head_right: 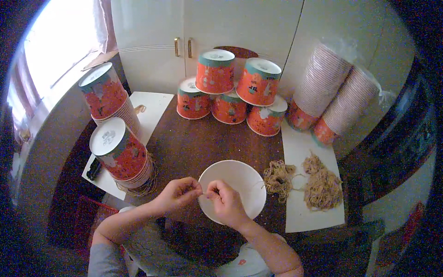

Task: Tying bundles of string or twine to the rims of paper buckets.

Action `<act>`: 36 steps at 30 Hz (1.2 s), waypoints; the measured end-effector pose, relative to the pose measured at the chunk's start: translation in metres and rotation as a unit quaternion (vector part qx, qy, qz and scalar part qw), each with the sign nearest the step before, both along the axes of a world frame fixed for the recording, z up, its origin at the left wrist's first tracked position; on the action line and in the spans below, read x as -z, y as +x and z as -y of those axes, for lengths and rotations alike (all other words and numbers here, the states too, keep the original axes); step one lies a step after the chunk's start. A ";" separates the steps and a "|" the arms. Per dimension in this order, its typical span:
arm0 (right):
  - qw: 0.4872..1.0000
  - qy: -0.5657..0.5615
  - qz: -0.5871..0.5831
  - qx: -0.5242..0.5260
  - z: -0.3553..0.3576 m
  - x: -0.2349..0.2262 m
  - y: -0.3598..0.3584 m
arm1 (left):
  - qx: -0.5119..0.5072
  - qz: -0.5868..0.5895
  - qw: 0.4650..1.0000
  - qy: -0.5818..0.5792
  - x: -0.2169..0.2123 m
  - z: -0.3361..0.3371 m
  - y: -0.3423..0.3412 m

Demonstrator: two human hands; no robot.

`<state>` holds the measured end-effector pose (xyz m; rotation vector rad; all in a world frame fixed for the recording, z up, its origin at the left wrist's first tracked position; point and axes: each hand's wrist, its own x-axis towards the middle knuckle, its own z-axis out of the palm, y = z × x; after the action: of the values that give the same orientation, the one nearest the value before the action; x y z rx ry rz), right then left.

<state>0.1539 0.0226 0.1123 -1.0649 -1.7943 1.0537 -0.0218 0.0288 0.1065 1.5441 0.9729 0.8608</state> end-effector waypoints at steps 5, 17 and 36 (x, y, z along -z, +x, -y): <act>1.000 -0.015 -0.011 0.008 -0.001 0.001 0.000 | -0.013 0.010 1.000 0.013 0.002 0.000 0.002; 0.999 -0.050 -0.001 -0.013 0.001 -0.010 -0.001 | -0.024 -0.090 0.949 0.301 -0.019 0.000 0.000; 0.927 -0.030 -0.370 0.050 -0.002 -0.029 0.009 | 0.060 -0.113 0.965 0.229 -0.012 -0.016 -0.013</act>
<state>0.1632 0.0243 0.1416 -0.6444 -1.0906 1.2393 -0.0348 0.0449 0.1182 2.1126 0.8647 0.8774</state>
